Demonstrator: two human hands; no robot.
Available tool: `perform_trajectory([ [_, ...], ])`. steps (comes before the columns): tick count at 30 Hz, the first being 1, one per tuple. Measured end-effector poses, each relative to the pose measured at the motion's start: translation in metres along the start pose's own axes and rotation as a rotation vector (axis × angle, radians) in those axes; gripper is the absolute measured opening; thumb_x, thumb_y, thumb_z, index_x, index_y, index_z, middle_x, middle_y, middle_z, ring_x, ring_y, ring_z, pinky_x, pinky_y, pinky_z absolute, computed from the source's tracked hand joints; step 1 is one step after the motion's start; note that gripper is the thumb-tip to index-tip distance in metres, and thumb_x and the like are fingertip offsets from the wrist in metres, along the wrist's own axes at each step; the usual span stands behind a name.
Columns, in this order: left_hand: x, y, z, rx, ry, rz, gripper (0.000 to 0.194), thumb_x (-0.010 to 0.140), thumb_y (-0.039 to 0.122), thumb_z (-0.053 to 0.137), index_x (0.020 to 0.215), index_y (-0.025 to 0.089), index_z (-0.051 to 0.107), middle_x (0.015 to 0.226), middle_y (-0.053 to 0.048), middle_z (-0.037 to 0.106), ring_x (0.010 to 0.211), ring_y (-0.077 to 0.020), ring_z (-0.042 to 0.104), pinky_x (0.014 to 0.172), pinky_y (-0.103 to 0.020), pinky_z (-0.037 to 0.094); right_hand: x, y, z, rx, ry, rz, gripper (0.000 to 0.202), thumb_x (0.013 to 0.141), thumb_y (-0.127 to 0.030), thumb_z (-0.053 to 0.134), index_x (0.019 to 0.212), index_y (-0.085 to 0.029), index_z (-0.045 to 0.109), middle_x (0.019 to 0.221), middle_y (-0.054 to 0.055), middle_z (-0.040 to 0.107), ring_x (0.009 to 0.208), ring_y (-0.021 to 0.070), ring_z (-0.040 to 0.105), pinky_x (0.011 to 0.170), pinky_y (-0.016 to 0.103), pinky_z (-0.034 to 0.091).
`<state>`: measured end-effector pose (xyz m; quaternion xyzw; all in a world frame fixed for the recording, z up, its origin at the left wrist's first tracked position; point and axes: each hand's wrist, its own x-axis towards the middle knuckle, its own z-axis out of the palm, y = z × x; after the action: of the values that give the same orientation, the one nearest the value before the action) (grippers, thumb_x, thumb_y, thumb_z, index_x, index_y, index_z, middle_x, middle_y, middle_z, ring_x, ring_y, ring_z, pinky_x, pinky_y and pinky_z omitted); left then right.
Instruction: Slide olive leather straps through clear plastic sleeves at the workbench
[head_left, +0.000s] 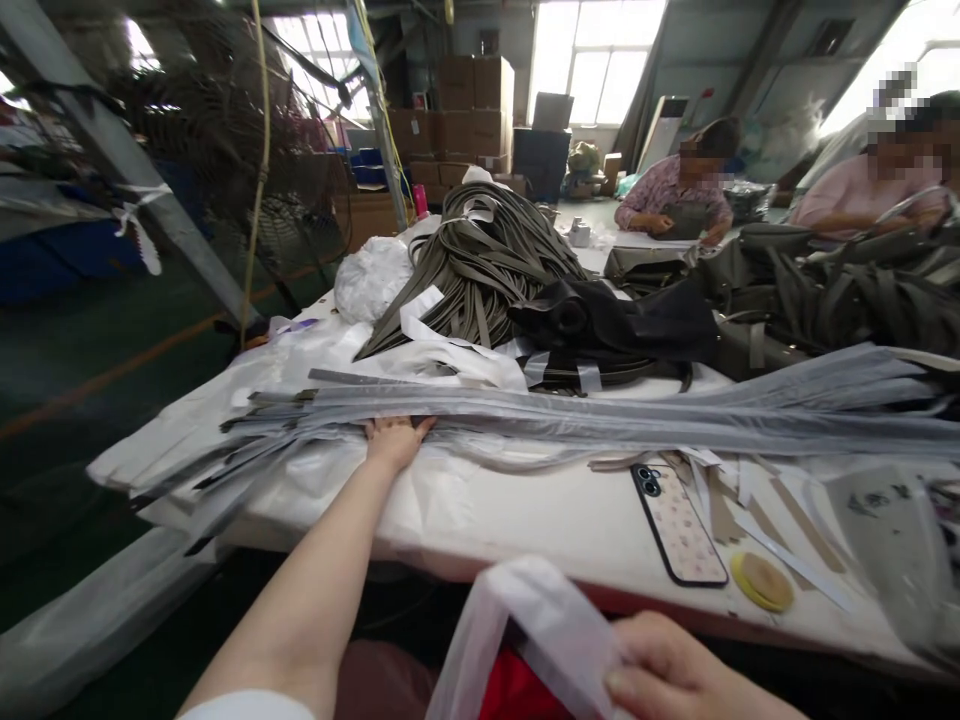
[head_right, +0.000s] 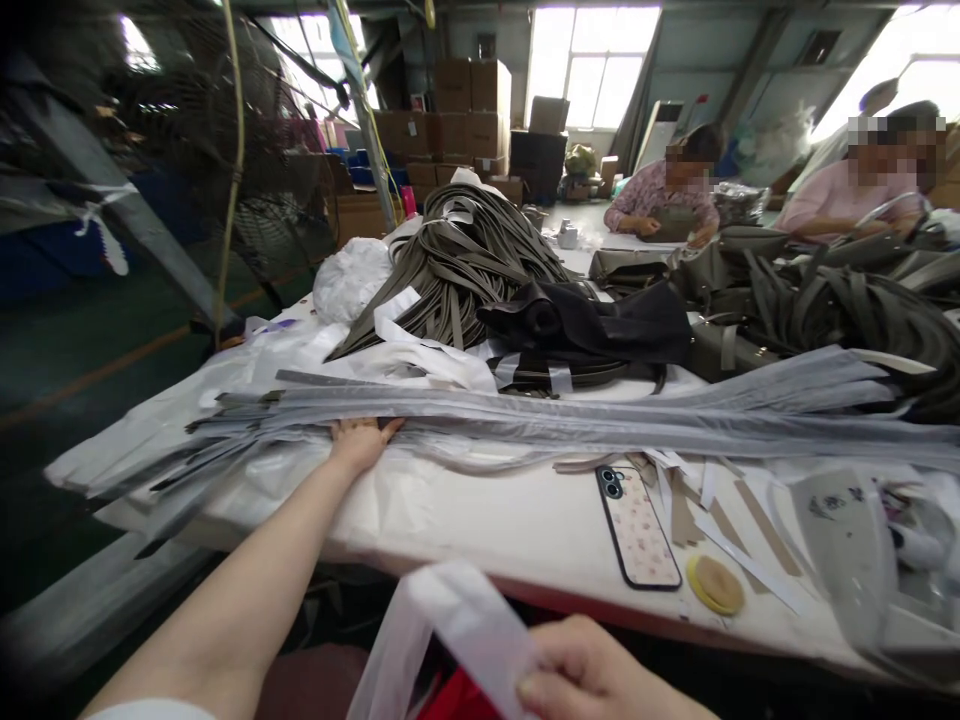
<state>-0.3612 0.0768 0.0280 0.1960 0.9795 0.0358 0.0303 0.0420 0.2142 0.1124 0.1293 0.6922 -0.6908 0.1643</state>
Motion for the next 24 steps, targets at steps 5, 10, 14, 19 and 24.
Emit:
perform_trajectory([
  [5, -0.05, -0.002, -0.017, -0.115, 0.089, 0.027, 0.066, 0.087, 0.05, 0.058, 0.131, 0.001, 0.053, 0.14, -0.034, 0.048, 0.137, -0.0492, 0.036, 0.11, -0.065, 0.03, 0.026, 0.004, -0.004, 0.364, 0.302, -0.036, 0.056, 0.077, -0.072, 0.065, 0.083, -0.017, 0.058, 0.052, 0.0, 0.059, 0.042, 0.0103, 0.048, 0.044, 0.02, 0.037],
  [10, -0.14, -0.009, -0.036, -0.417, 0.229, 0.056, 0.07, 0.089, 0.04, 0.042, 0.141, -0.006, 0.039, 0.154, -0.034, 0.024, 0.146, -0.0456, 0.017, 0.121, -0.057, 0.01, 0.049, 0.007, 0.007, 0.397, 0.328, -0.12, 0.057, 0.075, -0.071, 0.067, 0.085, -0.015, 0.061, 0.059, 0.001, 0.063, 0.05, 0.0116, 0.052, 0.051, 0.022, 0.043],
  [14, -0.223, 0.01, -0.041, -0.862, -0.133, 0.176, 0.064, 0.091, 0.06, 0.033, 0.094, 0.008, 0.072, 0.107, -0.024, 0.07, 0.109, -0.0368, 0.062, 0.104, -0.05, 0.045, 0.059, 0.008, 0.033, 0.254, 0.202, -0.219, 0.05, 0.086, -0.063, 0.059, 0.075, -0.014, 0.062, 0.063, 0.001, 0.059, 0.057, 0.0115, 0.05, 0.056, 0.023, 0.041],
  [19, -0.278, 0.031, -0.047, -1.727, -0.514, -0.142, 0.056, 0.086, 0.061, 0.058, 0.118, 0.018, 0.068, 0.095, -0.012, 0.079, 0.088, -0.0253, 0.073, 0.084, -0.037, 0.058, 0.075, 0.035, 0.068, -0.091, -0.13, -0.337, 0.025, 0.084, -0.026, 0.06, 0.062, -0.016, 0.061, 0.059, -0.004, 0.046, 0.057, 0.0088, 0.041, 0.055, 0.021, 0.032],
  [24, -0.273, 0.026, -0.07, -1.938, -0.299, -0.319, 0.042, 0.079, 0.052, 0.074, 0.099, 0.015, 0.071, 0.069, -0.005, 0.074, 0.069, -0.0191, 0.067, 0.071, -0.029, 0.053, 0.094, 0.076, 0.064, -0.296, -0.163, -0.277, 0.019, 0.074, -0.015, 0.058, 0.055, -0.016, 0.055, 0.055, -0.006, 0.037, 0.055, 0.0076, 0.036, 0.051, 0.021, 0.026],
])
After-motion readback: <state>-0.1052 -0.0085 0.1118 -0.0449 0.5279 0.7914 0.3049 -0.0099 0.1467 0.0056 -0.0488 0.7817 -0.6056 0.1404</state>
